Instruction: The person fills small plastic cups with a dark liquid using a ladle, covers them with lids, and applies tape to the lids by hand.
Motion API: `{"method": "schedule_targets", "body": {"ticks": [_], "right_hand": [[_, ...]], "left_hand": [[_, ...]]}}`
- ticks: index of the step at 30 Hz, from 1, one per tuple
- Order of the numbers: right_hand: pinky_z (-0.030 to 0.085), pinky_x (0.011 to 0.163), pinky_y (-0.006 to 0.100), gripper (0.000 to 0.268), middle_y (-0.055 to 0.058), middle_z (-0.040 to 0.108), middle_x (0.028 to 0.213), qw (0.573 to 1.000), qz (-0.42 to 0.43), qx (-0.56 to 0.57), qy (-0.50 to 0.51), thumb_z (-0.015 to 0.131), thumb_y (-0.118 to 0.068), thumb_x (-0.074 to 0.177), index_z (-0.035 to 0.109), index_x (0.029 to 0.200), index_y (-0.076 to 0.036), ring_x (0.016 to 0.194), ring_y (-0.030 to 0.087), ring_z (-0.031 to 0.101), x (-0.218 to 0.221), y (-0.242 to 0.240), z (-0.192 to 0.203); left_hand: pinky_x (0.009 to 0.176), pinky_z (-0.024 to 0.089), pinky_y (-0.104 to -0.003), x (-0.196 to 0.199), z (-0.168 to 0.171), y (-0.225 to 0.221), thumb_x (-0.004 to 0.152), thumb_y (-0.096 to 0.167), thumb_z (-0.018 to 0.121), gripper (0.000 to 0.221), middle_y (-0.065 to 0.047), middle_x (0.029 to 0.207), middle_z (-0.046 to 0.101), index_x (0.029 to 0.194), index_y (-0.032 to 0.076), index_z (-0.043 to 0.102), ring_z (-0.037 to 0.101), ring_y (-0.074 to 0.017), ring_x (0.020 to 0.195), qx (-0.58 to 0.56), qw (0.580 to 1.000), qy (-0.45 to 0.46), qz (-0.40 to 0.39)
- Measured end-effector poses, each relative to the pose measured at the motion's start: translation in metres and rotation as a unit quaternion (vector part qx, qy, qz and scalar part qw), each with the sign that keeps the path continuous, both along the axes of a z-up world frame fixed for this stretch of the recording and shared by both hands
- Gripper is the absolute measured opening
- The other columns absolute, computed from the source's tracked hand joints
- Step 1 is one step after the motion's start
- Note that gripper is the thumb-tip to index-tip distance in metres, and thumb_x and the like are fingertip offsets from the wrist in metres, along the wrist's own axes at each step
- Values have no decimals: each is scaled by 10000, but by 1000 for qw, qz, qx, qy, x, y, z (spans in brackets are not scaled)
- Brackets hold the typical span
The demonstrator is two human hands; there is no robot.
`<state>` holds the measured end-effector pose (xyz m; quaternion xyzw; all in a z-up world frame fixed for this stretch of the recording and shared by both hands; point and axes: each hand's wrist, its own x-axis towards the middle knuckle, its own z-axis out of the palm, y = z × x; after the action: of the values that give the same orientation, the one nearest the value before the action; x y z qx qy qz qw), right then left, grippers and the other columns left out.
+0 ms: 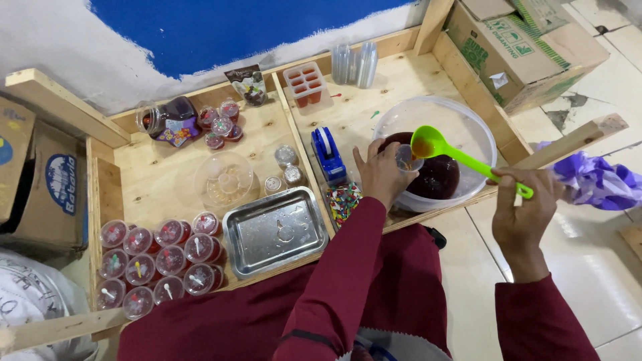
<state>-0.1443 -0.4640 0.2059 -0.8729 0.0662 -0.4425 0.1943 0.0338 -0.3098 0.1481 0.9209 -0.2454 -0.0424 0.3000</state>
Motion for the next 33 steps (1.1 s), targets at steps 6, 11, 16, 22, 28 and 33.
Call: {"method": "schedule_targets", "body": {"ticks": [6,11,16,22,28,33], "right_hand": [[277,946,442,50,32,757,904,969,76,-233,-25,654,-164,1071,690,1036,-159,929,246,663,-5,14,2],[263,1018,444,85,54,758,952,979,13,-198,-36,675,-119,1086,738,1032,-135,932,279,613,4,-6,-13],[232,1095,399,65,1,758,964,975,-58,-209,47,775,-133,1101,781,1041,-157,935,229,583,31,-32,-37],[475,952,405,160,35,766,957,964,-46,-210,157,694,-225,1092,804,1063,-113,1004,259,618,58,-49,-63],[277,1002,469,284,155,689,890,961,-103,-91,241,576,-330,1175,797,1112,-161,938,325,622,57,-54,-61],[400,953,423,337,107,726,794,980,-66,129,139,543,-135,1240,791,1091,37,631,182,599,41,-49,-28]], "left_hand": [[1206,111,-695,2,-15,-2,693,594,829,806,-121,1278,679,1304,106,636,376,-218,1463,-21,997,-69,5],[1218,75,-680,-2,2,2,717,503,831,724,-115,1279,673,1322,163,627,356,-222,1476,-40,999,-29,-1],[1205,122,-692,-2,-5,2,723,509,844,697,-116,1242,689,1290,152,651,385,-225,1457,-55,997,-58,2],[1202,115,-700,-4,1,3,751,540,791,693,-93,1265,687,1307,155,641,390,-227,1449,-39,998,-49,0],[1220,96,-678,-4,1,3,748,526,805,701,-121,1339,634,1316,150,641,358,-213,1475,-40,998,-42,5],[1214,104,-684,-4,4,5,751,517,816,708,-119,1340,636,1335,162,632,357,-215,1474,-32,999,-35,1]]}}
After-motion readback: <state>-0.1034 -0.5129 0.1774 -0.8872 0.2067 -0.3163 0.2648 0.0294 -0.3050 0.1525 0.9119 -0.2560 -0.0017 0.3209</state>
